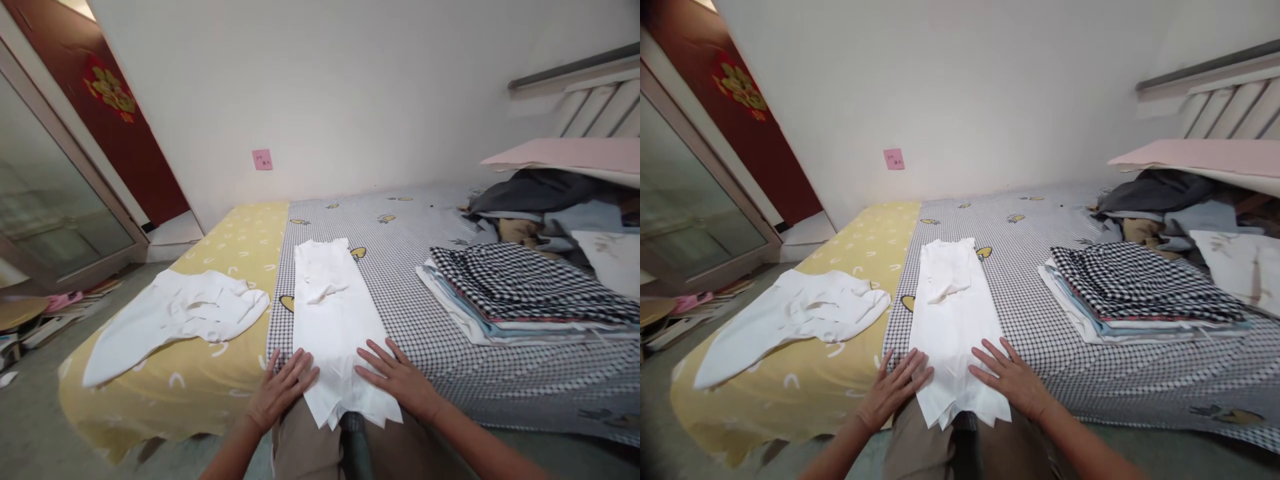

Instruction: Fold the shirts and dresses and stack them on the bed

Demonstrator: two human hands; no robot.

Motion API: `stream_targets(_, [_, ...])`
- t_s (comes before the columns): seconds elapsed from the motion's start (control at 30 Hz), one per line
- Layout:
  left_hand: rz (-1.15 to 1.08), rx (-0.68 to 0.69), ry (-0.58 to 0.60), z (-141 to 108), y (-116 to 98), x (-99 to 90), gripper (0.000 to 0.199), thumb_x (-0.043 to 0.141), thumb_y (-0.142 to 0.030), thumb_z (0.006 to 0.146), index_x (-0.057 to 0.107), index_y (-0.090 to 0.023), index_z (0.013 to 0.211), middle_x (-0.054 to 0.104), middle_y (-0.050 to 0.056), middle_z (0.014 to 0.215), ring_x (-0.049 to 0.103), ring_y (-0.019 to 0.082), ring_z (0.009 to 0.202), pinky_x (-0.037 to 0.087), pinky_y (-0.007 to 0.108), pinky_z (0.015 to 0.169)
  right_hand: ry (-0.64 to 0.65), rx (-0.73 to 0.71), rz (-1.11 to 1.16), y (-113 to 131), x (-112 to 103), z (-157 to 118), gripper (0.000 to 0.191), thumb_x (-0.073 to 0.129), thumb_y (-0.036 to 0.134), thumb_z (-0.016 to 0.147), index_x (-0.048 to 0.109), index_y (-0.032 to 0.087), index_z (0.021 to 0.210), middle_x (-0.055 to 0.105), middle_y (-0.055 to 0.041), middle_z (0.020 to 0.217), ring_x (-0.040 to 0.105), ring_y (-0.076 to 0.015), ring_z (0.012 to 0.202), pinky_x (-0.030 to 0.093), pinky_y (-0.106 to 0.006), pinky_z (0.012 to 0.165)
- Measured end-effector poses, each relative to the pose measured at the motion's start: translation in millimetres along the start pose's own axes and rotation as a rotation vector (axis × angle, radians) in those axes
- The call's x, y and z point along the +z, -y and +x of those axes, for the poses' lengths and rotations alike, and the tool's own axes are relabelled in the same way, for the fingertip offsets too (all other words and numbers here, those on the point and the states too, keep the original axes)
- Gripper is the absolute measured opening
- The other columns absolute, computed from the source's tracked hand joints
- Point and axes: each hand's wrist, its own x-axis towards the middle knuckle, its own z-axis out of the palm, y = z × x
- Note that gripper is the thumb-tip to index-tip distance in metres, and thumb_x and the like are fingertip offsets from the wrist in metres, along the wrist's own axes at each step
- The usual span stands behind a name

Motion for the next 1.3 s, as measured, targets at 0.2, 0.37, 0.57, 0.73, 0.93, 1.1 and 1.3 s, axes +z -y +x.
stream_targets(0.2, [-0.033,0.041,0.012,16,3,-6.2,0.043,0.054,-0.03,0.097,0.053,-0.036,0.14,0.041,-0.002,0.159,0.015,0.022,0.155,0.001,0.059,0.126,-0.016,-0.029,0.047,-3,-5,7,0.053,0.05,0.01,0.096,0.049,0.034,0.144,0.044,0.0013,0.157,0.026,-0.0238,0.151,0.02,-0.055,0.123])
stream_targets(0.37, [-0.037,0.133,0.027,23,-4,-0.6,0.041,0.052,-0.031,0.098,0.053,-0.034,0.139,0.034,0.0,0.163,0.015,0.022,0.155,0.001,0.059,0.126,-0.026,0.047,0.146,-2,3,15,0.056,0.051,0.012,0.097,0.044,0.037,0.147,0.047,0.0004,0.155,0.031,-0.0213,0.149,0.023,-0.052,0.123])
stream_targets(0.57, [-0.07,0.104,0.026,25,-10,0.7,0.035,0.051,-0.03,0.099,0.058,-0.031,0.133,0.039,0.002,0.16,0.016,0.022,0.154,-0.001,0.062,0.125,-0.032,0.14,0.164,0,11,18,0.047,0.052,0.027,0.1,0.047,0.041,0.145,0.052,0.0022,0.151,0.036,-0.0199,0.147,0.021,-0.048,0.123])
stream_targets(0.73, [-0.223,0.039,-0.092,49,-10,-0.2,0.022,0.054,-0.024,0.098,0.067,-0.025,0.115,0.065,0.003,0.137,0.043,0.02,0.143,0.001,0.058,0.127,-0.008,0.205,0.22,1,25,15,0.036,0.053,0.043,0.098,0.058,0.046,0.134,0.056,0.0051,0.147,0.044,-0.0195,0.142,0.022,-0.047,0.123])
stream_targets(0.93, [-0.591,-0.175,-0.113,76,7,-6.1,0.028,0.05,-0.017,0.097,0.067,-0.025,0.117,0.079,0.001,0.106,0.073,0.013,0.095,0.055,0.032,0.098,0.05,0.342,0.414,-9,29,24,0.032,0.045,0.038,0.102,0.066,0.043,0.125,0.064,0.0048,0.137,0.056,-0.0181,0.132,0.036,-0.045,0.117])
stream_targets(1.1, [-0.755,-0.319,-0.092,71,18,-25.6,0.027,0.052,-0.029,0.095,0.07,-0.03,0.116,0.079,0.002,0.106,0.074,0.018,0.095,0.06,0.03,0.083,0.096,0.329,0.689,-21,3,31,0.031,0.048,0.041,0.1,0.066,0.042,0.125,0.065,0.0046,0.134,0.056,-0.0197,0.131,0.033,-0.045,0.12])
stream_targets(1.3, [-0.999,-0.281,0.017,34,8,-39.9,0.031,0.052,-0.037,0.096,0.069,-0.037,0.123,0.077,0.001,0.113,0.072,0.017,0.105,0.053,0.029,0.099,0.076,0.549,1.188,-2,-17,15,0.034,0.044,0.044,0.099,0.074,0.032,0.107,0.076,-0.0035,0.116,0.066,-0.023,0.119,0.03,-0.049,0.121])
